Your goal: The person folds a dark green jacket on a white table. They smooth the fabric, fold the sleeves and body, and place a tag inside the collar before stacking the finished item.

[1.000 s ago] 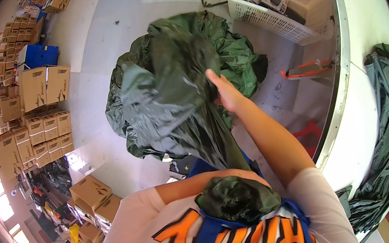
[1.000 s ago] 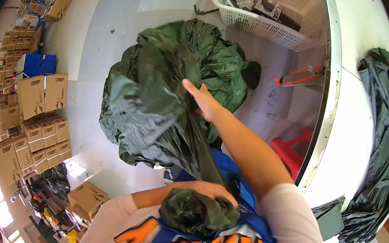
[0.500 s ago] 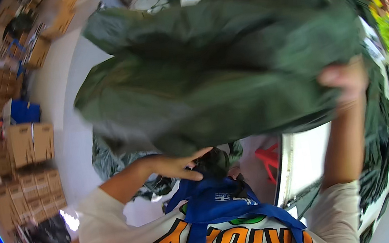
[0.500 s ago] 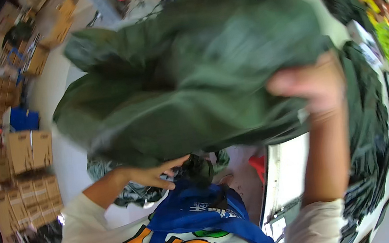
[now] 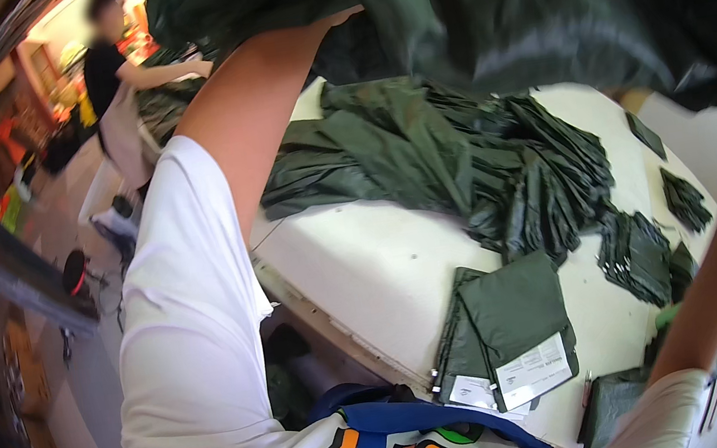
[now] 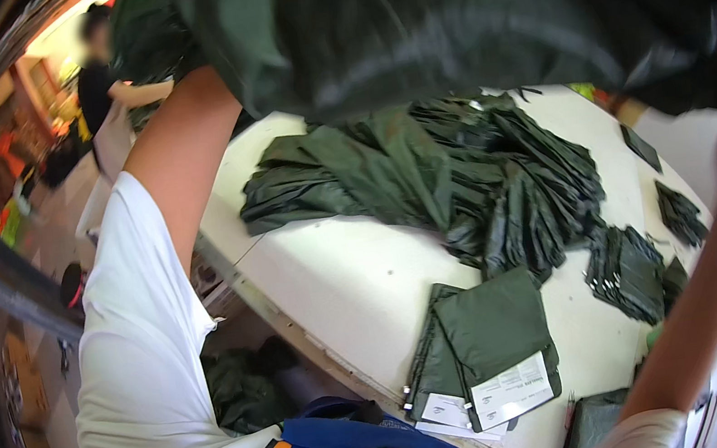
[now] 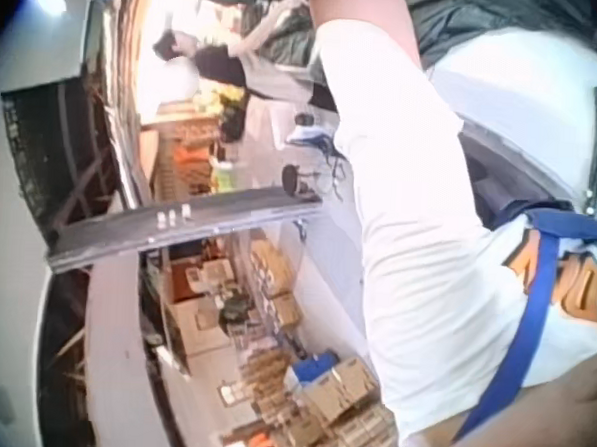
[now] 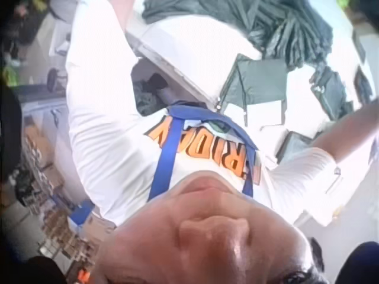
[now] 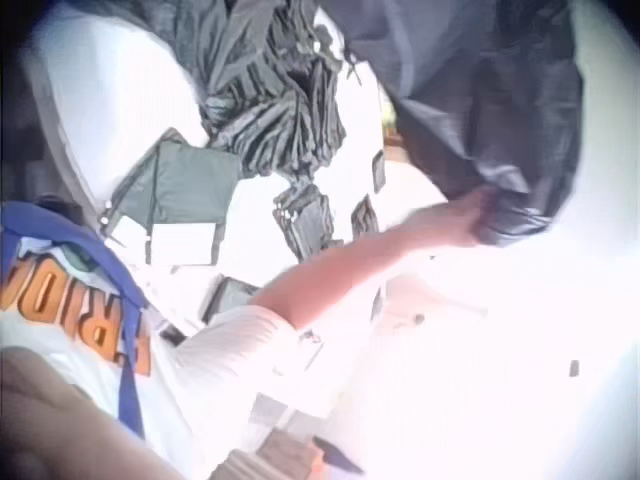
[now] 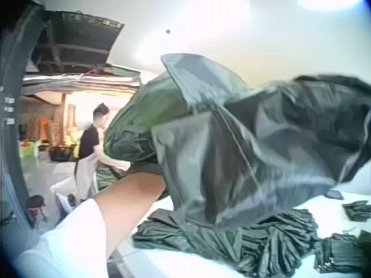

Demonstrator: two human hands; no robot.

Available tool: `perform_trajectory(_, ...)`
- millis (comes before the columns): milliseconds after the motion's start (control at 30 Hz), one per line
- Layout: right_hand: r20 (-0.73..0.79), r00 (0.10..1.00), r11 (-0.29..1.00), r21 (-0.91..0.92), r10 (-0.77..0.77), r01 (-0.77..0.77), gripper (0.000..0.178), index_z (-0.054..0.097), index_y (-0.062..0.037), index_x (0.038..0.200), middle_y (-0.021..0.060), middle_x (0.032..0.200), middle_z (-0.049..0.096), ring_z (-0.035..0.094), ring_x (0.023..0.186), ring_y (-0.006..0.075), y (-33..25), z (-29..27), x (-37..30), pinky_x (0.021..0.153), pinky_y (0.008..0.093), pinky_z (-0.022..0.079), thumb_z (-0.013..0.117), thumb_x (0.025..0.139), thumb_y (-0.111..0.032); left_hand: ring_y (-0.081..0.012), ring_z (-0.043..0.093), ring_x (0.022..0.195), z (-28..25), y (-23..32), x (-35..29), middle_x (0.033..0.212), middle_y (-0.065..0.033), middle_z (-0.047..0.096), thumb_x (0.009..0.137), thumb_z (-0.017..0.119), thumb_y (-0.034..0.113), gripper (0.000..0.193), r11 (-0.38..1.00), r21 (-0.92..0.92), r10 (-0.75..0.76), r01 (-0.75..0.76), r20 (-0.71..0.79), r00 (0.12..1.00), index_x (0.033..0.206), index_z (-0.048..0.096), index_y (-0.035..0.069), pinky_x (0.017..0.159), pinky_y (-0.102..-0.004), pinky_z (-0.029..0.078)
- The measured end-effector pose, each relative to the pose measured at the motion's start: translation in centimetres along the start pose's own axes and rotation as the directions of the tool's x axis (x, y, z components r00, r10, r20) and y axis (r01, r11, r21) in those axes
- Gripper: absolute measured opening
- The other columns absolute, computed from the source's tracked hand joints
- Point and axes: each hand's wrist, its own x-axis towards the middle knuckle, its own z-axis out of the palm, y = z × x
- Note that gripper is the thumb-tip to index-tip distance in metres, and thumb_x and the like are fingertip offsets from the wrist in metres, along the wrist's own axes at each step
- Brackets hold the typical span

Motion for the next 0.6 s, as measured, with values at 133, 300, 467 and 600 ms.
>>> perform_trajectory(133, 0.278, 0.781, 0.610, 0.499, 0.560, -0.615, 0.021, 0.063, -0.0039, 0.105, 0.0122, 0.091, 0.064, 0.060, 0.082, 0.0264, -15.9, 7.2, -20.2, 0.079, 0.0382, 0.047, 0.058, 0.086, -0.010, -0.0233, 0.053, 0.112, -2.1, -3.3, -4.4, 0.130, -0.0114, 0.052, 0.090, 0.055, 0.046, 0.057, 0.641, -0.381, -0.626, 0.667, 0.244, 0.741, 0.130, 0.048, 0.006, 0.097, -0.0358, 0.042)
perform_trajectory(300, 0.976, 0.147, 0.756, 0.216, -0.159, -0.618, 0.042, 0.060, -0.0033, 0.115, 0.0235, 0.105, 0.064, 0.055, 0.112, 0.0364, -33.2, 6.1, -32.1, 0.091, 0.0412, 0.045, 0.063, 0.085, -0.033, -0.0273, 0.049, 0.119, 8.9, -13.9, -13.1, 0.141, -0.0087, 0.043, 0.093, 0.052, 0.043, 0.060, 0.128, -0.526, -0.669, 0.841, 0.580, 0.465, 0.142, 0.031, 0.015, 0.096, -0.0421, 0.043)
perform_trajectory(467, 0.969, 0.140, 0.235, 0.187, -0.202, -0.954, 0.032, 0.063, -0.0098, 0.110, 0.0168, 0.093, 0.066, 0.064, 0.085, 0.0346, -30.5, 8.7, -30.4, 0.075, 0.0433, 0.051, 0.064, 0.081, -0.024, -0.0396, 0.035, 0.131, 8.3, -17.7, -27.5, 0.153, -0.0063, 0.023, 0.084, 0.067, 0.044, 0.103, 0.110, 0.024, -0.893, 0.994, 0.442, 0.088, 0.150, -0.011, 0.030, 0.092, -0.0500, 0.044)
perform_trajectory(600, 0.810, 0.364, 0.503, 0.100, 0.460, -0.858, 0.061, 0.048, -0.0011, 0.126, 0.0199, 0.121, 0.053, 0.051, 0.112, 0.0358, -23.9, 18.3, -32.6, 0.093, 0.0421, 0.043, 0.074, 0.076, -0.024, -0.0326, 0.055, 0.108, 12.2, -18.0, -31.5, 0.136, -0.0123, 0.044, 0.078, 0.076, 0.034, 0.108, 0.018, -0.003, -0.939, 1.000, 0.343, 0.018, 0.150, -0.005, 0.026, 0.078, -0.0430, 0.051)
